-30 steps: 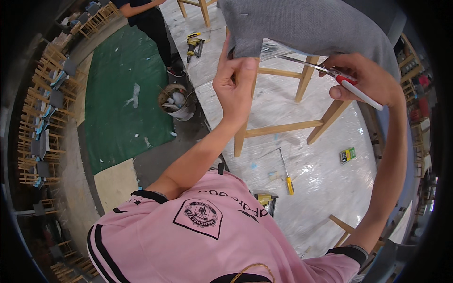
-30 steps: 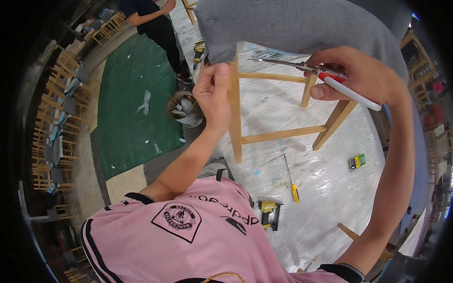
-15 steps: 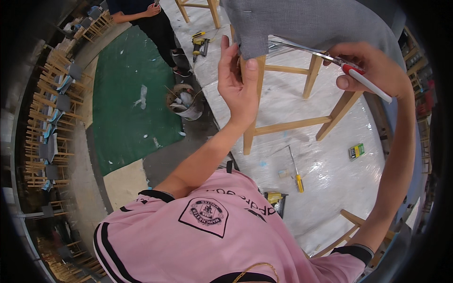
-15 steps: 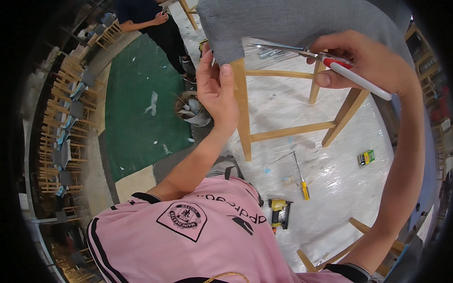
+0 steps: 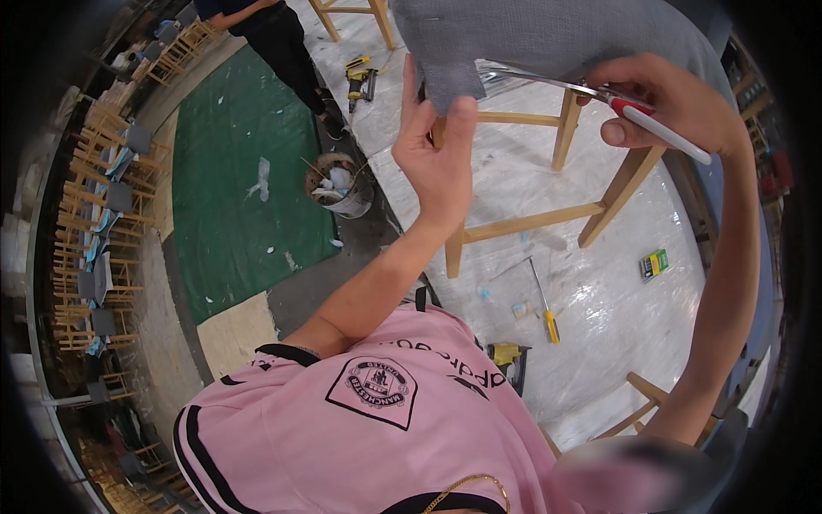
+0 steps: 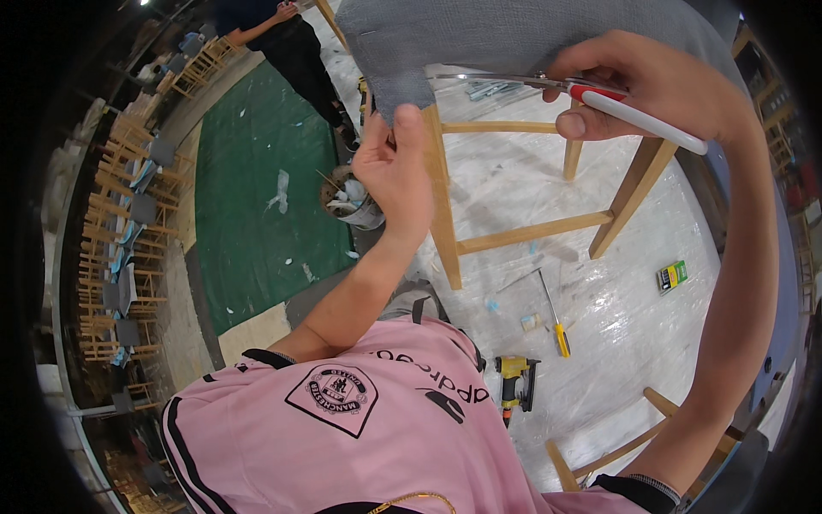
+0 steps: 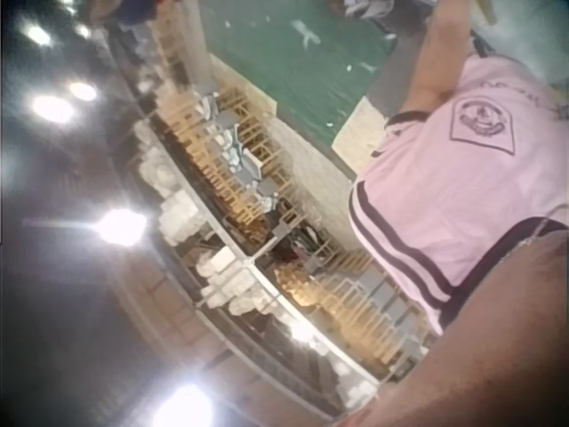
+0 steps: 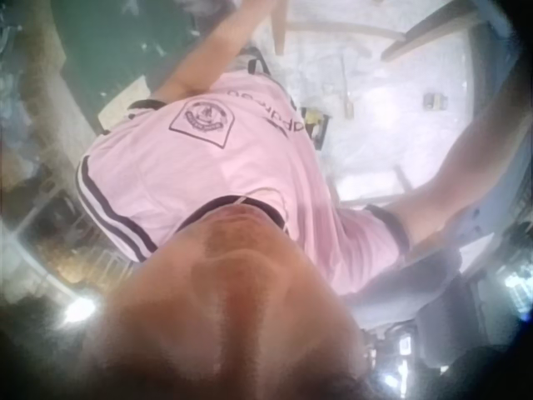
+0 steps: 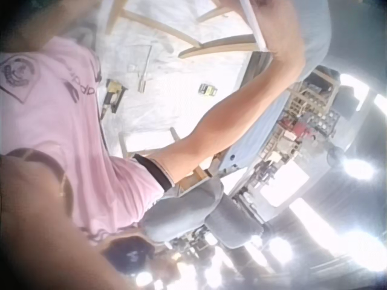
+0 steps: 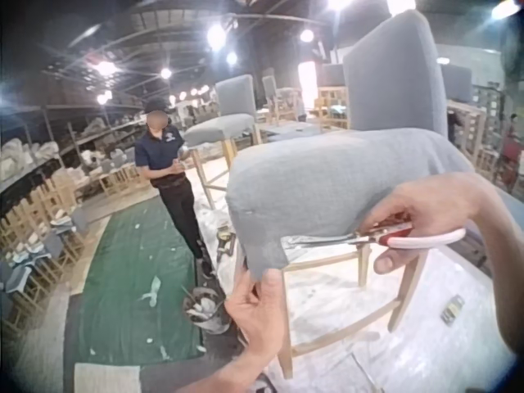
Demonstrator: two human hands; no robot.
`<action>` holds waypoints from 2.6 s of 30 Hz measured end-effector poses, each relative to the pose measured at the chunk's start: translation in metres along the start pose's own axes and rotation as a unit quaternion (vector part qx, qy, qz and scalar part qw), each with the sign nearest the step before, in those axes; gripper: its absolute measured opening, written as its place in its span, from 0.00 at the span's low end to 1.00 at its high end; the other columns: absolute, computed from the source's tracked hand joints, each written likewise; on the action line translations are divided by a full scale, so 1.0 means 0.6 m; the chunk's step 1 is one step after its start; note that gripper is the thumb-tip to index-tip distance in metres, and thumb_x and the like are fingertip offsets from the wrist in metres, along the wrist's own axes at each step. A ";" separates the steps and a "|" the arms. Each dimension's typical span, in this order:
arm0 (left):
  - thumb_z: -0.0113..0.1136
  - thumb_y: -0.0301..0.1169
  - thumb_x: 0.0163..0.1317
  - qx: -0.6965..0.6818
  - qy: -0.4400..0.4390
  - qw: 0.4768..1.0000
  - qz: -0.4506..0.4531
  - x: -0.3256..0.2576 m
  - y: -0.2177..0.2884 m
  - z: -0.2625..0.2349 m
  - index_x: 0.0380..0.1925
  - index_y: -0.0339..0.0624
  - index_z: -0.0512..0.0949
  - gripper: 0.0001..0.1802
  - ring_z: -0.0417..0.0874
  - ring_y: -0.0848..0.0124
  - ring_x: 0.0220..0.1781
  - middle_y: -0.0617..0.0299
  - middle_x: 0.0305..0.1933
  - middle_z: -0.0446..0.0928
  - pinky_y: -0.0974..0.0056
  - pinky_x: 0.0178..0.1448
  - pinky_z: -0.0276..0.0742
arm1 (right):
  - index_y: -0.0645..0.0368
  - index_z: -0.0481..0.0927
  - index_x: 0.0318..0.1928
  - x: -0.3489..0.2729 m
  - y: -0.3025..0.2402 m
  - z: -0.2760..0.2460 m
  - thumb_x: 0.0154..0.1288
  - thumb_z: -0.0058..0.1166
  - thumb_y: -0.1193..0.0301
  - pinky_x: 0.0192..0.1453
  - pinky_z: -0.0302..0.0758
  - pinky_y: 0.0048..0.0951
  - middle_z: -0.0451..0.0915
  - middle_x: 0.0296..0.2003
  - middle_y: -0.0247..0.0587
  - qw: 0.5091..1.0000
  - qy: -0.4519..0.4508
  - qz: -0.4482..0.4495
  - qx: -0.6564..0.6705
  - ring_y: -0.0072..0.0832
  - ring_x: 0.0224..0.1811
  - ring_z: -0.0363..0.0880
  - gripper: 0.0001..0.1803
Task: The person upholsters a wooden chair by pulling gray fabric over the seat, trimming excess with scissors, and securing it with a pneumatic staple gun. The person repeatedly folds and staples the fabric around the edges and corners, using a screwdriver to tuck and smooth the material.
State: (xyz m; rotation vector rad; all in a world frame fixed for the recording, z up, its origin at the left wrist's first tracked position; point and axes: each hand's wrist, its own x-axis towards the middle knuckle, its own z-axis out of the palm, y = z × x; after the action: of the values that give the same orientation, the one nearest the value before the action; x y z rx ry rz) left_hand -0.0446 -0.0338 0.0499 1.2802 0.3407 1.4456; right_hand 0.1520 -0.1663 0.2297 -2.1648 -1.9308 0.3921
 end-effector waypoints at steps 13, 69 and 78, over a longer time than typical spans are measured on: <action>0.72 0.33 0.66 0.003 0.000 1.000 -0.021 0.015 -0.005 -0.002 0.26 0.27 0.82 0.18 0.72 0.61 0.74 0.32 0.78 0.62 0.62 0.67 0.69 | 0.60 0.88 0.50 0.016 -0.010 0.015 0.51 0.74 0.43 0.49 0.83 0.32 0.87 0.41 0.44 0.998 0.025 -0.062 -0.012 0.35 0.41 0.86 0.37; 0.25 0.90 0.51 -0.140 -0.389 0.896 -0.161 0.084 -0.123 -0.091 0.66 0.36 0.65 0.69 0.78 0.65 0.29 0.53 0.36 0.78 0.63 0.35 0.79 | 0.66 0.77 0.56 -0.348 -0.188 0.817 0.78 0.55 0.54 0.17 0.64 0.23 0.71 0.18 0.30 0.388 0.558 0.419 0.602 0.19 0.14 0.69 0.25; 0.39 0.79 0.65 -0.126 -0.456 0.873 -0.121 0.167 -0.197 0.009 0.57 0.36 0.72 0.52 0.81 0.63 0.31 0.55 0.37 0.77 0.60 0.38 0.81 | 0.64 0.79 0.59 -0.234 -0.137 0.676 0.79 0.55 0.62 0.17 0.64 0.22 0.69 0.19 0.29 0.436 0.657 0.390 0.475 0.17 0.13 0.65 0.19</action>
State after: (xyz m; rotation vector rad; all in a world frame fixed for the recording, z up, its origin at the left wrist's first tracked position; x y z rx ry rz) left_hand 0.0427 0.0879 0.0101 1.4841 -0.3121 0.5318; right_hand -0.0762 -0.3029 -0.1172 -1.3276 0.2908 -0.1562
